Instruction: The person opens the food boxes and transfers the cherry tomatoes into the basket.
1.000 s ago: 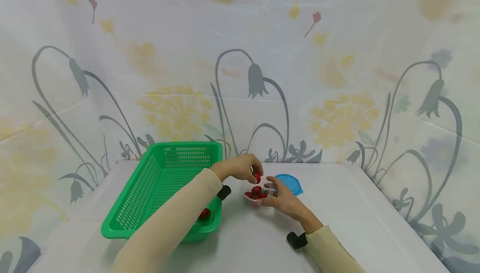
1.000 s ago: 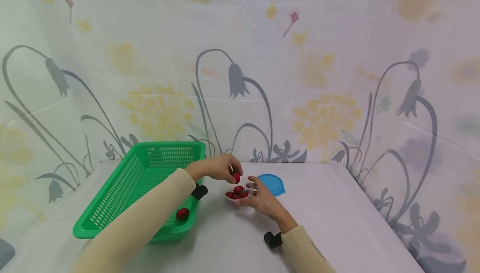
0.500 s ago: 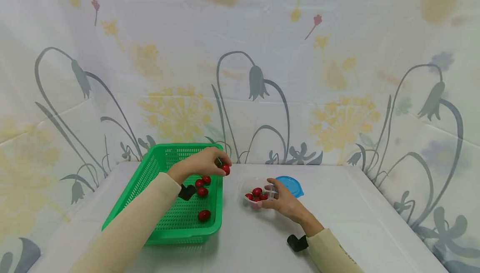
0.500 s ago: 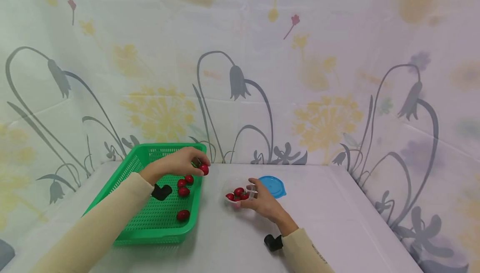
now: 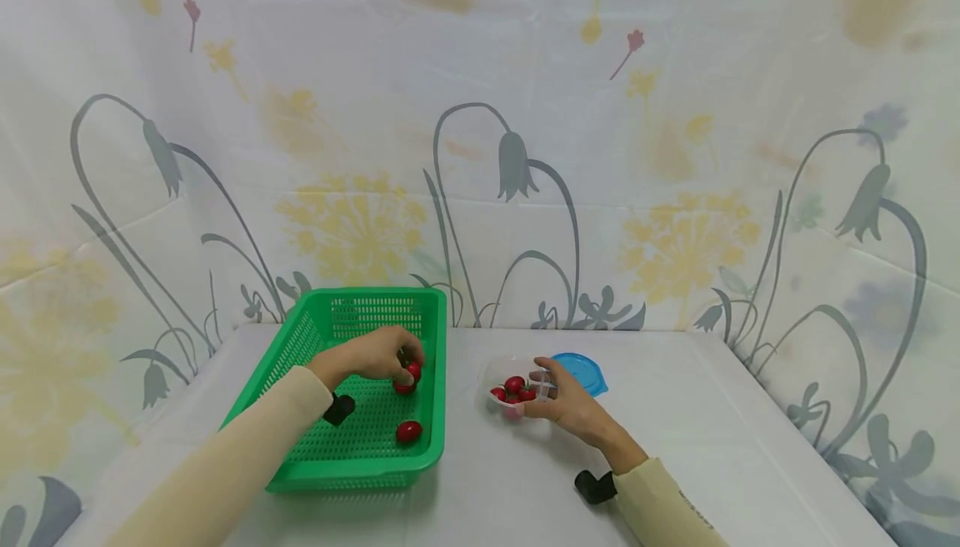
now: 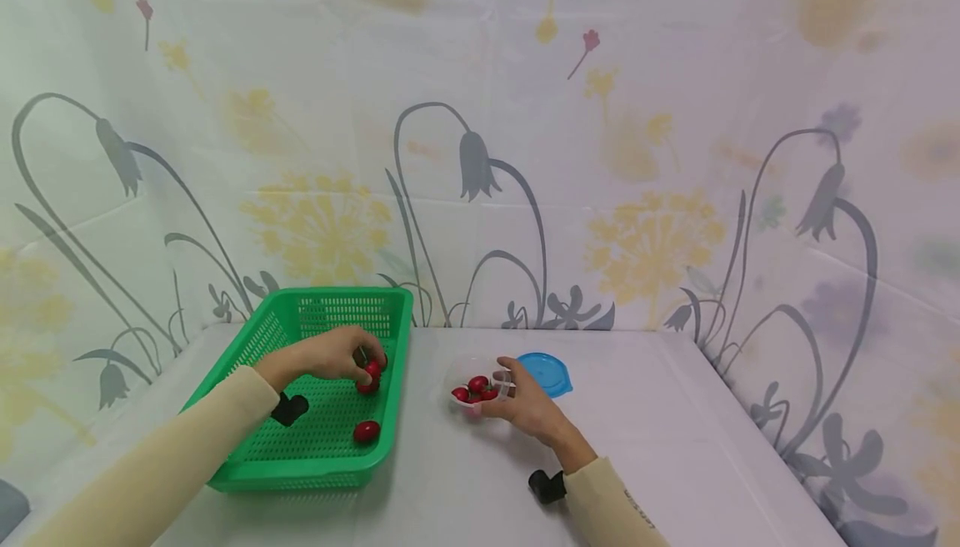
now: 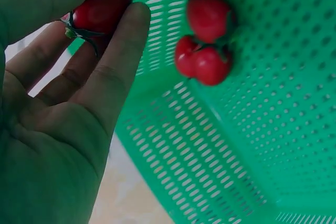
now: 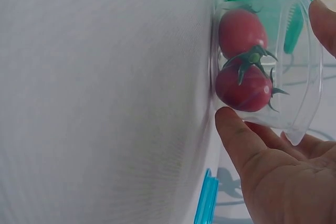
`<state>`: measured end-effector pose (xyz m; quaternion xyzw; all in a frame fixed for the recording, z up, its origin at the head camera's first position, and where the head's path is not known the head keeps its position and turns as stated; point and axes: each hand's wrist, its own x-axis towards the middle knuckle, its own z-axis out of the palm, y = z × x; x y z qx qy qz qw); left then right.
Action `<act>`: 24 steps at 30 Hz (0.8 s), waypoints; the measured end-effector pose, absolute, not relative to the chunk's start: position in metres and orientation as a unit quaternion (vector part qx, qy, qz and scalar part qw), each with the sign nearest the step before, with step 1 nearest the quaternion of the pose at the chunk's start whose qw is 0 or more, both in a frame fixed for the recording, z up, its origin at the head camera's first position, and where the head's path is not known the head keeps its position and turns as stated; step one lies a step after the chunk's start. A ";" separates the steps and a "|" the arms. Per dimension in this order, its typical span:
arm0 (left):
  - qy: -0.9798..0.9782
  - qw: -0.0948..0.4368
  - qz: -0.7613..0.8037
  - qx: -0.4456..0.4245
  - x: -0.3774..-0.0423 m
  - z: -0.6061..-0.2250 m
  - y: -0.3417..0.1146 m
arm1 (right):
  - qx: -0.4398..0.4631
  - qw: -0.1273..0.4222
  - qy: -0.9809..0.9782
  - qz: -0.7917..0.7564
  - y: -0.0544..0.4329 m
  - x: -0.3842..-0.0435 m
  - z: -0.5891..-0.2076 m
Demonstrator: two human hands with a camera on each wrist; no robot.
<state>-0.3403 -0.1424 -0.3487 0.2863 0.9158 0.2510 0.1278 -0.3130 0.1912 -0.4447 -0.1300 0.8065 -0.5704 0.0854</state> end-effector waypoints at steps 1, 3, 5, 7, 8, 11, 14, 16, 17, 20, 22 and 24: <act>0.916 0.129 0.244 0.292 -0.340 -0.351 -0.141 | -0.130 0.085 0.806 -0.571 0.191 -0.313 -0.445; 0.917 0.135 0.231 0.296 -0.339 -0.355 -0.138 | -0.129 0.086 0.806 -0.571 0.191 -0.313 -0.444; 0.919 0.140 0.217 0.299 -0.339 -0.359 -0.136 | -0.130 0.086 0.805 -0.572 0.191 -0.312 -0.444; 0.919 0.145 0.210 0.301 -0.338 -0.362 -0.134 | -0.132 0.087 0.805 -0.572 0.192 -0.312 -0.444; 0.919 0.149 0.208 0.299 -0.338 -0.364 -0.133 | -0.134 0.087 0.805 -0.572 0.192 -0.312 -0.444; 0.921 0.153 0.201 0.297 -0.339 -0.370 -0.133 | -0.139 0.085 0.805 -0.570 0.192 -0.313 -0.444; 0.923 0.157 0.198 0.291 -0.340 -0.374 -0.132 | -0.138 0.087 0.806 -0.569 0.192 -0.312 -0.444; 0.924 0.158 0.196 0.288 -0.340 -0.375 -0.132 | -0.136 0.089 0.805 -0.571 0.192 -0.312 -0.444; 0.924 0.159 0.195 0.287 -0.340 -0.375 -0.132 | -0.135 0.089 0.805 -0.571 0.192 -0.312 -0.444; 0.926 0.160 0.192 0.283 -0.340 -0.375 -0.133 | -0.134 0.089 0.804 -0.572 0.192 -0.312 -0.444; 0.926 0.161 0.190 0.283 -0.340 -0.376 -0.133 | -0.134 0.088 0.804 -0.572 0.192 -0.313 -0.445; 0.927 0.161 0.189 0.282 -0.340 -0.376 -0.133 | -0.133 0.088 0.804 -0.573 0.192 -0.313 -0.445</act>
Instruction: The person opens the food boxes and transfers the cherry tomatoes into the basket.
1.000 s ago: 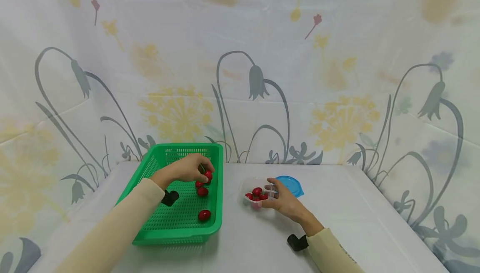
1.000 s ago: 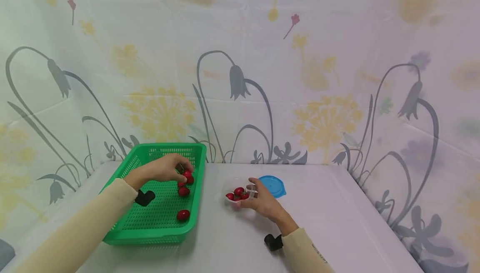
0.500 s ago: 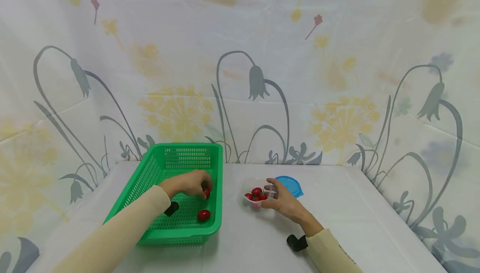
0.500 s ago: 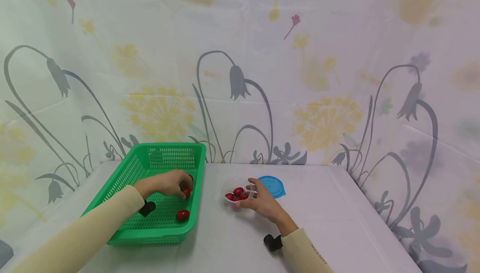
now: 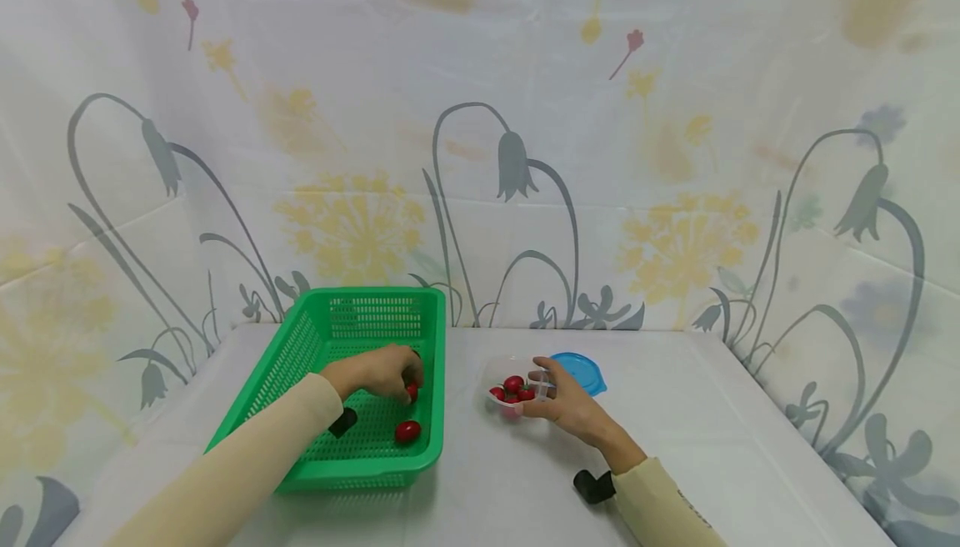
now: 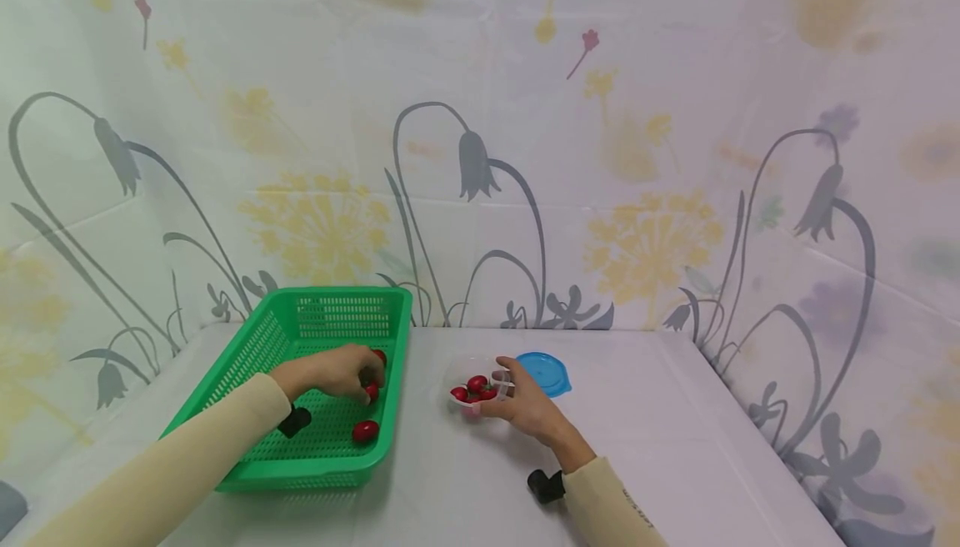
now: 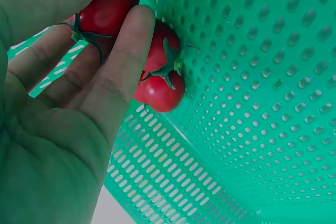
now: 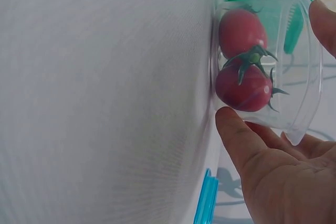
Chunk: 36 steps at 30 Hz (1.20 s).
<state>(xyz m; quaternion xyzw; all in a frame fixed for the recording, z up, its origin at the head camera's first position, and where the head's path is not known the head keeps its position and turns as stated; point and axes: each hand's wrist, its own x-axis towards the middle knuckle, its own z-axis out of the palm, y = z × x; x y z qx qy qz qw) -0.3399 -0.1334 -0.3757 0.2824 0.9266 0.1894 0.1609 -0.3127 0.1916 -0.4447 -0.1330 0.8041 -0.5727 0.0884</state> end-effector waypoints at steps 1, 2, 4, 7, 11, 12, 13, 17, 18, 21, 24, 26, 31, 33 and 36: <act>0.926 0.161 0.190 0.282 -0.340 -0.376 -0.133 | -0.132 0.088 0.804 -0.573 0.192 -0.313 -0.445; 0.926 0.161 0.190 0.282 -0.340 -0.376 -0.133 | -0.132 0.089 0.804 -0.573 0.192 -0.312 -0.445; 0.926 0.162 0.192 0.282 -0.340 -0.376 -0.133 | -0.131 0.088 0.805 -0.572 0.192 -0.312 -0.444; 0.926 0.161 0.194 0.282 -0.339 -0.375 -0.133 | -0.130 0.089 0.804 -0.573 0.191 -0.313 -0.444; 0.926 0.158 0.195 0.281 -0.340 -0.376 -0.133 | -0.129 0.091 0.804 -0.573 0.192 -0.313 -0.444; 0.926 0.157 0.195 0.281 -0.340 -0.376 -0.133 | -0.131 0.090 0.804 -0.573 0.191 -0.313 -0.444; 0.927 0.157 0.195 0.281 -0.340 -0.376 -0.133 | -0.132 0.090 0.804 -0.572 0.191 -0.313 -0.445; 0.926 0.158 0.200 0.277 -0.340 -0.375 -0.133 | -0.136 0.086 0.803 -0.574 0.191 -0.314 -0.445; 0.926 0.158 0.203 0.276 -0.340 -0.374 -0.133 | -0.136 0.086 0.803 -0.574 0.191 -0.314 -0.445; 0.924 0.158 0.211 0.279 -0.338 -0.373 -0.133 | -0.134 0.088 0.803 -0.575 0.191 -0.313 -0.444; 0.922 0.153 0.215 0.283 -0.338 -0.371 -0.134 | -0.134 0.088 0.804 -0.573 0.191 -0.313 -0.444; 0.921 0.149 0.214 0.288 -0.339 -0.369 -0.135 | -0.135 0.086 0.805 -0.571 0.191 -0.313 -0.444; 0.923 0.136 0.215 0.287 -0.343 -0.362 -0.138 | -0.137 0.084 0.807 -0.568 0.191 -0.313 -0.445; 0.924 0.127 0.219 0.286 -0.345 -0.357 -0.138 | -0.135 0.087 0.806 -0.570 0.191 -0.312 -0.444; 0.921 0.114 0.231 0.292 -0.348 -0.347 -0.135 | -0.130 0.091 0.804 -0.572 0.191 -0.311 -0.443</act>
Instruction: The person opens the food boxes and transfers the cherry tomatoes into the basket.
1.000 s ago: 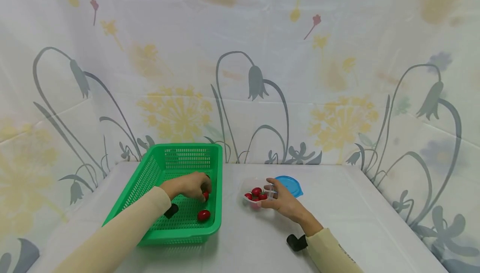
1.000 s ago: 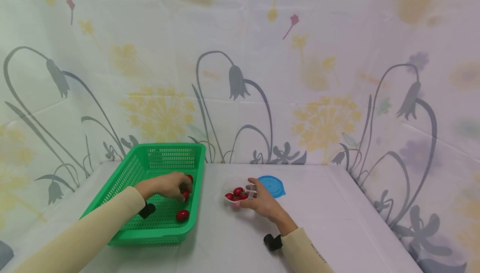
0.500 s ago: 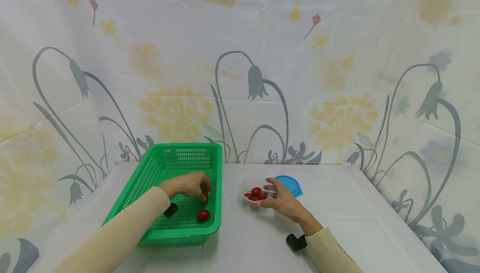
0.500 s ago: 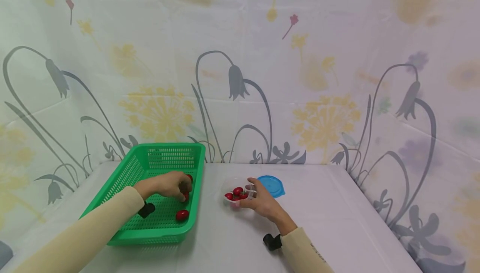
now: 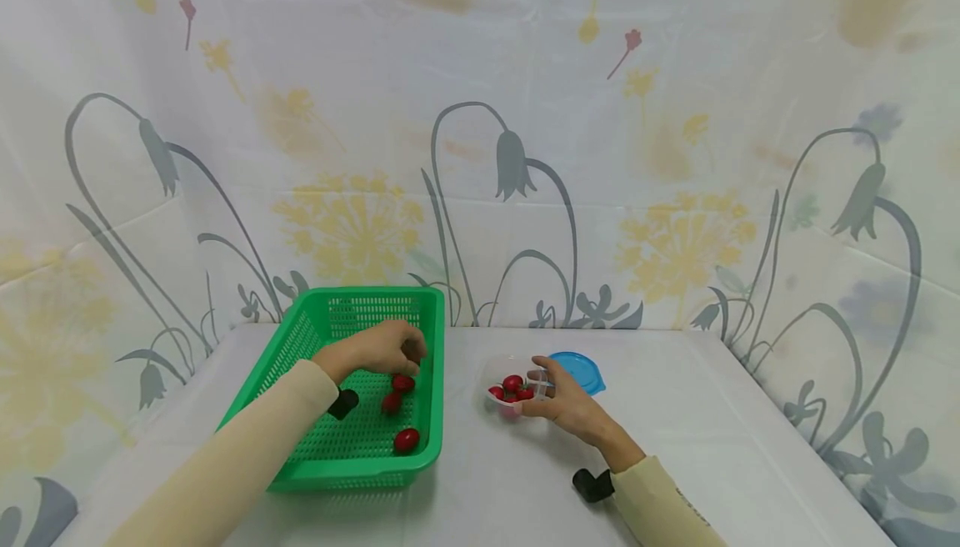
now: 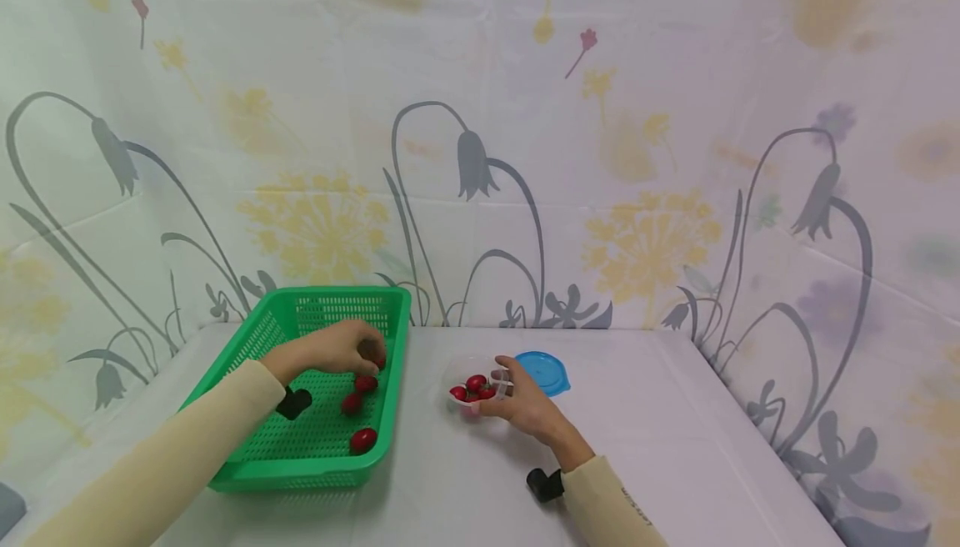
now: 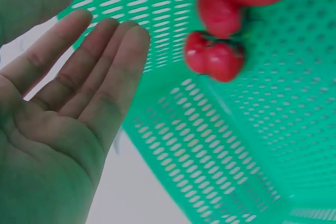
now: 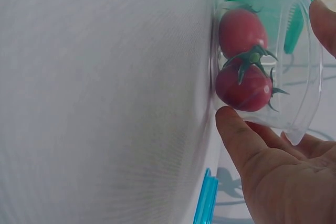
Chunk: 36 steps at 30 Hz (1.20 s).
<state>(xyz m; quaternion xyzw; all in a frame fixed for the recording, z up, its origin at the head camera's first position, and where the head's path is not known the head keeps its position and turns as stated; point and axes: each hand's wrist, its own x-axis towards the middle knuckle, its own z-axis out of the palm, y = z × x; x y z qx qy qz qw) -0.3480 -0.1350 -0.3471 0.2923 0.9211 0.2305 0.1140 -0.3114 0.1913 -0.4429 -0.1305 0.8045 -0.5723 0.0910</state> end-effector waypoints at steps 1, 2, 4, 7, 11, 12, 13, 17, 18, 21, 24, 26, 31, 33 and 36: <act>0.920 0.109 0.232 0.296 -0.349 -0.344 -0.133 | -0.130 0.092 0.804 -0.573 0.192 -0.311 -0.443; 0.919 0.104 0.234 0.300 -0.349 -0.341 -0.131 | -0.129 0.092 0.805 -0.572 0.192 -0.311 -0.443; 0.916 0.098 0.241 0.304 -0.351 -0.335 -0.125 | -0.129 0.091 0.806 -0.570 0.192 -0.310 -0.443; 0.915 0.093 0.247 0.304 -0.351 -0.326 -0.114 | -0.129 0.090 0.807 -0.569 0.193 -0.310 -0.443; 0.914 0.092 0.248 0.308 -0.350 -0.317 -0.097 | -0.130 0.092 0.806 -0.570 0.193 -0.311 -0.443; 0.912 0.089 0.244 0.317 -0.349 -0.315 -0.093 | -0.131 0.091 0.806 -0.570 0.193 -0.311 -0.444; 0.911 0.088 0.241 0.323 -0.349 -0.313 -0.089 | -0.132 0.091 0.807 -0.569 0.193 -0.312 -0.444; 0.905 0.081 0.233 0.348 -0.348 -0.308 -0.073 | -0.133 0.088 0.808 -0.567 0.193 -0.313 -0.443; 0.903 0.081 0.231 0.353 -0.347 -0.306 -0.068 | -0.133 0.087 0.808 -0.567 0.193 -0.313 -0.443; 0.902 0.088 0.229 0.357 -0.348 -0.306 -0.055 | -0.132 0.086 0.810 -0.565 0.194 -0.314 -0.443; 0.901 0.096 0.223 0.360 -0.349 -0.308 -0.043 | -0.133 0.085 0.813 -0.560 0.195 -0.315 -0.442; 0.903 0.099 0.212 0.361 -0.351 -0.311 -0.035 | -0.133 0.086 0.815 -0.558 0.196 -0.314 -0.441; 0.907 0.115 0.193 0.356 -0.353 -0.319 -0.015 | -0.137 0.088 0.815 -0.556 0.197 -0.312 -0.438; 0.908 0.125 0.191 0.351 -0.353 -0.322 -0.008 | -0.142 0.087 0.815 -0.555 0.198 -0.312 -0.438; 0.908 0.138 0.189 0.347 -0.353 -0.327 0.000 | -0.149 0.085 0.815 -0.553 0.199 -0.313 -0.439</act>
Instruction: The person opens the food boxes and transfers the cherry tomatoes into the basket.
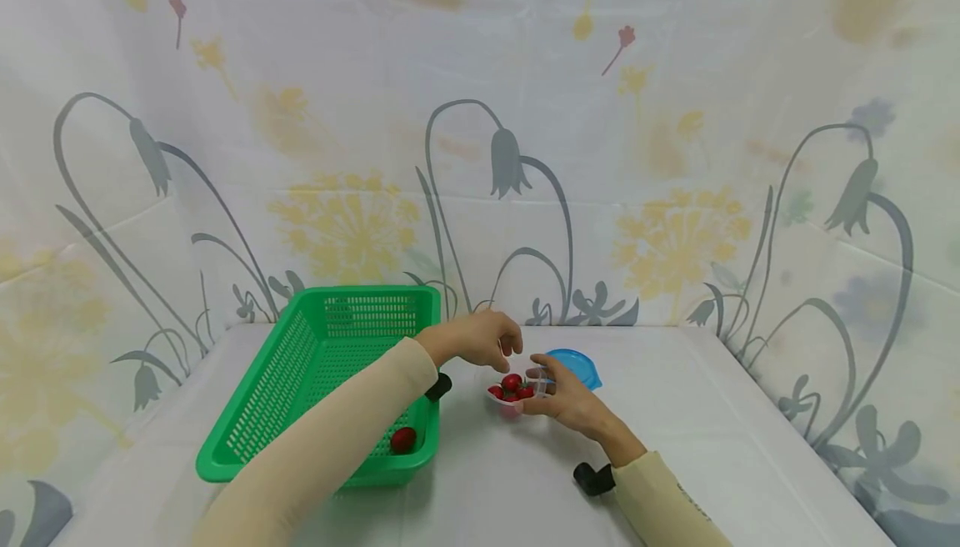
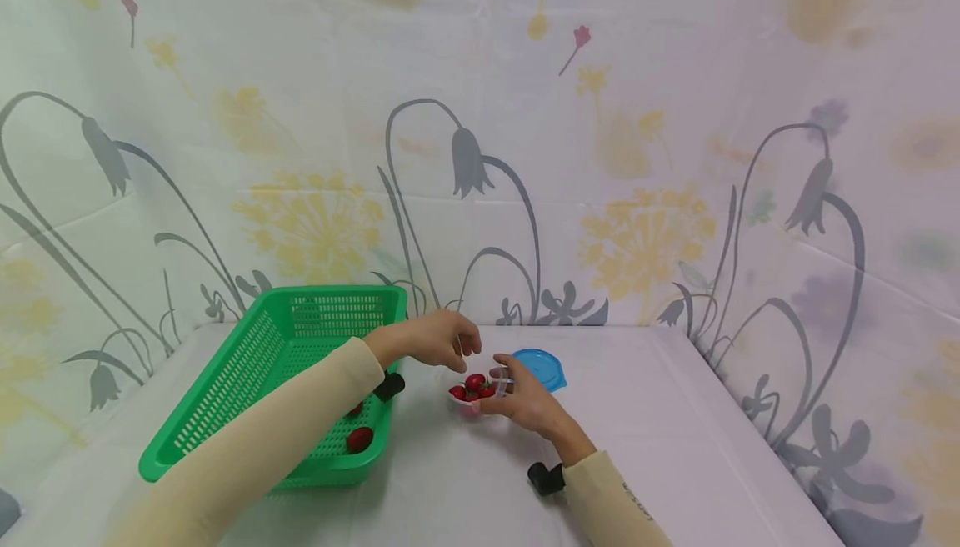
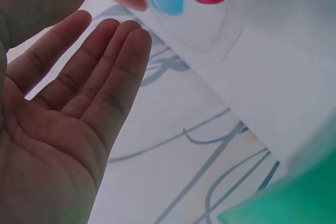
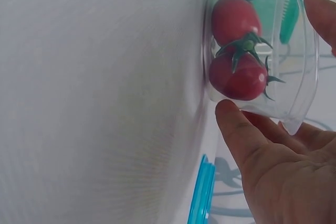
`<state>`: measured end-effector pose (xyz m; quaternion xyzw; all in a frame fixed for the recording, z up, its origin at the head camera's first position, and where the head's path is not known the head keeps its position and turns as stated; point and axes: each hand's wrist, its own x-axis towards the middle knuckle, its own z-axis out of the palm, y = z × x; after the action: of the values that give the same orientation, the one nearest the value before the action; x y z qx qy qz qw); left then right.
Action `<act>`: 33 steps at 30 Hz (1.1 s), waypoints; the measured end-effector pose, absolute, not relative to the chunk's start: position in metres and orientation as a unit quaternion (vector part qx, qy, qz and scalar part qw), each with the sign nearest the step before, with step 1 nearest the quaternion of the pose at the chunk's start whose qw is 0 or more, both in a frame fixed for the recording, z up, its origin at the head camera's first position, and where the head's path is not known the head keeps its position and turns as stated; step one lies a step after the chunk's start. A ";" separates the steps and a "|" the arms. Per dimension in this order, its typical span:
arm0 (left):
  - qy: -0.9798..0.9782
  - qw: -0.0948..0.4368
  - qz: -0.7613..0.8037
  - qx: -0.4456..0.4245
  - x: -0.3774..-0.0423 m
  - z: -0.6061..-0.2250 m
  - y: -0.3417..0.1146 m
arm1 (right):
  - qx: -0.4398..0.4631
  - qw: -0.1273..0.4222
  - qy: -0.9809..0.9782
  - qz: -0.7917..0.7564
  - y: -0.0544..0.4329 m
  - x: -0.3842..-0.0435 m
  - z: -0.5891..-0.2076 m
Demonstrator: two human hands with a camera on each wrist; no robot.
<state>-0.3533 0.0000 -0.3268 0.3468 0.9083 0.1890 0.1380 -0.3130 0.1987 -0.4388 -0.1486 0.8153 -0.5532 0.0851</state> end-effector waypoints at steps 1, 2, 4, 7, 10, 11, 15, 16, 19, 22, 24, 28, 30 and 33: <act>0.908 0.142 0.188 0.345 -0.353 -0.329 0.003 | -0.150 0.085 0.815 -0.553 0.199 -0.313 -0.439; 0.909 0.148 0.188 0.342 -0.353 -0.330 0.005 | -0.151 0.086 0.815 -0.553 0.200 -0.313 -0.439; 0.907 0.157 0.191 0.339 -0.354 -0.335 0.010 | -0.154 0.087 0.816 -0.550 0.201 -0.314 -0.440; 0.908 0.163 0.185 0.338 -0.355 -0.343 0.018 | -0.157 0.085 0.819 -0.545 0.202 -0.314 -0.441; 0.908 0.168 0.182 0.337 -0.355 -0.352 0.025 | -0.164 0.084 0.819 -0.543 0.203 -0.315 -0.442; 0.909 0.171 0.181 0.334 -0.355 -0.354 0.027 | -0.164 0.084 0.819 -0.544 0.203 -0.315 -0.442; 0.910 0.188 0.191 0.316 -0.356 -0.362 0.034 | -0.173 0.085 0.812 -0.550 0.203 -0.314 -0.441; 0.911 0.189 0.189 0.314 -0.356 -0.363 0.035 | -0.175 0.085 0.811 -0.552 0.203 -0.314 -0.441; 0.915 0.186 0.177 0.310 -0.357 -0.366 0.037 | -0.179 0.086 0.811 -0.550 0.202 -0.315 -0.439; 0.919 0.178 0.157 0.313 -0.358 -0.369 0.038 | -0.178 0.088 0.812 -0.549 0.202 -0.314 -0.438; 0.920 0.174 0.151 0.316 -0.358 -0.372 0.040 | -0.176 0.089 0.811 -0.551 0.202 -0.314 -0.438; 0.919 0.179 0.151 0.316 -0.359 -0.378 0.043 | -0.177 0.090 0.808 -0.554 0.203 -0.313 -0.438; 0.918 0.188 0.156 0.313 -0.360 -0.381 0.045 | -0.176 0.091 0.807 -0.557 0.203 -0.312 -0.438; 0.915 0.201 0.162 0.310 -0.361 -0.384 0.047 | -0.176 0.092 0.803 -0.561 0.204 -0.312 -0.438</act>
<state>-0.3606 0.0473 -0.3838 0.3096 0.9153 0.1615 0.2008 -0.3118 0.2039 -0.4379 -0.1763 0.8034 -0.5612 0.0923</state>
